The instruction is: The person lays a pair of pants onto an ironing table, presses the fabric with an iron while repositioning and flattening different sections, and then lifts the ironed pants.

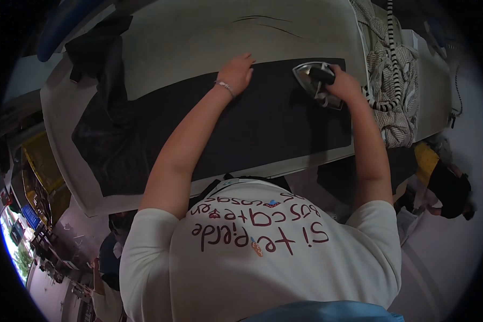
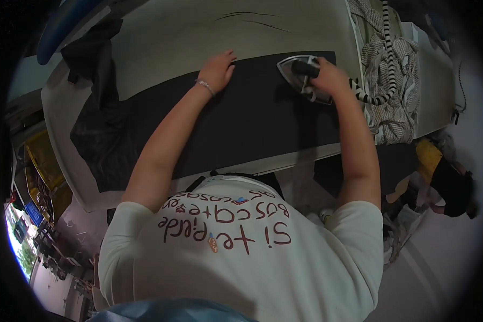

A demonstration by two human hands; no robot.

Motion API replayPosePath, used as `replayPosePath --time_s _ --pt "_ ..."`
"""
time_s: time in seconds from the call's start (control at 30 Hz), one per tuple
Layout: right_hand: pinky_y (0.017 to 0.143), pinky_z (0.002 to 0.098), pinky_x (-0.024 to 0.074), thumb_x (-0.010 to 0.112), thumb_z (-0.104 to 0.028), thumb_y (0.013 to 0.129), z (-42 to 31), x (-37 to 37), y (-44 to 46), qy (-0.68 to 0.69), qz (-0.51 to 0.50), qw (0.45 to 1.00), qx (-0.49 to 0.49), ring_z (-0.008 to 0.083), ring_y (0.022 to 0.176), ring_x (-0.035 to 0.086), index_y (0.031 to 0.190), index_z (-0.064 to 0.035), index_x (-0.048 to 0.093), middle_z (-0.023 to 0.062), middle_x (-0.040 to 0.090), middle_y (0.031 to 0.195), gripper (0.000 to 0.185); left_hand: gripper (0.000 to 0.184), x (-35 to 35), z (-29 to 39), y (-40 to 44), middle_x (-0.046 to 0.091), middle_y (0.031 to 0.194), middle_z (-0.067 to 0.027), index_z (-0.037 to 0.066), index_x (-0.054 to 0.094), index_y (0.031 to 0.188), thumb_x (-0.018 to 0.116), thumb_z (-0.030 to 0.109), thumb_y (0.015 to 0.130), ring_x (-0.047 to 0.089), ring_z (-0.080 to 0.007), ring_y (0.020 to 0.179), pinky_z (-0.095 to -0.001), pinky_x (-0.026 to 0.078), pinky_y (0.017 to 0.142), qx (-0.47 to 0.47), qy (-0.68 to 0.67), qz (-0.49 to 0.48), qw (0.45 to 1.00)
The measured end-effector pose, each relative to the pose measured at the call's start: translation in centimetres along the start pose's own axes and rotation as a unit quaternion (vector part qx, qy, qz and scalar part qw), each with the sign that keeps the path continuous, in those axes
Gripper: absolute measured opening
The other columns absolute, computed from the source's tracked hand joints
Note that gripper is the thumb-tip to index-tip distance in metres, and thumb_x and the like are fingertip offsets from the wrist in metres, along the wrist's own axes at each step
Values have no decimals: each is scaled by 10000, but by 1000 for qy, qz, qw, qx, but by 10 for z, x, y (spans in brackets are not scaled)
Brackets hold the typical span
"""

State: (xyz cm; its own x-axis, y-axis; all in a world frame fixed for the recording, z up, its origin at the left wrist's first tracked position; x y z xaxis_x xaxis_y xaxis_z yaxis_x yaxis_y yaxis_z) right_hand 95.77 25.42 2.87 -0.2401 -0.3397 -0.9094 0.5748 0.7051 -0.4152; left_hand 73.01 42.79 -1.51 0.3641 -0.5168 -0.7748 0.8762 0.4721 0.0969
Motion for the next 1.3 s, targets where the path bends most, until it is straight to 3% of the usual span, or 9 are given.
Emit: replayPosePath --time_s 0.2,0.37,0.47,0.6,0.67,0.8,1.0,1.07,1.3 --pt "612 417 500 724 -280 573 -95 25 -86 -73 -68 983 -156 303 680 631 1256 -197 454 94 633 727 739 331 50 27 63 590 1084 -106 77 567 1034 600 336 830 571 -286 980 -398 472 799 -66 73 -158 983" --pt "607 412 502 717 -264 570 -101 23 -82 -59 -68 985 -147 304 692 631 1243 -187 475 98 633 731 719 401 79 20 73 639 912 -118 76 602 931 608 455 801 608 -300 881 -399 484 738 -71 77 -273 956" --pt "616 416 504 705 -252 582 -102 22 -76 -45 -77 986 -142 310 706 630 1243 -172 474 105 636 743 705 388 83 17 77 636 934 -129 74 613 901 569 453 828 608 -307 887 -408 485 734 -77 48 -301 949" --pt "641 433 506 693 -241 605 -105 20 -69 -40 -99 984 -144 325 734 633 1252 -138 456 121 645 781 696 408 84 21 74 646 938 -161 19 642 883 510 406 882 620 -319 885 -414 494 753 -57 96 -265 958" --pt "656 436 505 694 -242 612 -106 21 -62 -39 -103 984 -142 328 751 633 1240 -125 458 127 647 800 682 409 81 28 74 642 939 -157 25 606 930 450 403 911 620 -311 892 -419 491 749 42 94 -178 979" --pt "699 431 503 685 -245 642 -115 11 -41 -30 -94 986 -134 338 801 629 1189 -98 474 143 650 846 604 437 81 22 77 631 951 -166 34 577 953 397 431 924 611 -327 887 -429 484 748 41 74 -169 982" --pt "719 424 504 596 -194 690 -135 -5 22 -11 -73 987 -145 320 845 631 1077 -56 514 136 653 898 419 419 10 -27 66 619 972 -166 53 585 953 353 402 935 581 -363 886 -440 463 761 -143 7 -114 983" --pt "727 423 504 590 -189 692 -137 -5 35 2 -78 986 -147 321 858 629 1079 -52 511 132 653 914 418 408 -16 -57 54 607 928 -194 47 576 916 389 409 918 566 -378 877 -434 456 761 -156 4 -15 988" --pt "710 443 498 624 -239 686 -144 -2 -3 -70 -43 979 -184 349 829 627 1200 -112 454 154 652 880 556 326 -42 -70 -25 618 924 -146 56 600 903 482 358 879 576 -335 877 -427 461 755 -123 112 -100 981"
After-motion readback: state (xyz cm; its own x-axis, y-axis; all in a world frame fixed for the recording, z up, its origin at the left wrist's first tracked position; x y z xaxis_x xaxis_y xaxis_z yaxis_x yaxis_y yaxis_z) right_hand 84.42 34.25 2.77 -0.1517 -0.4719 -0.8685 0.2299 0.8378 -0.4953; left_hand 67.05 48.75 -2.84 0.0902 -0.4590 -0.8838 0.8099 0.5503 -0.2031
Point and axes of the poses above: each hand's wrist, its own y-axis towards the middle knuckle, its own x-axis out of the palm, z = x × y, the point moved 10 cm from there along y, towards the middle knuckle
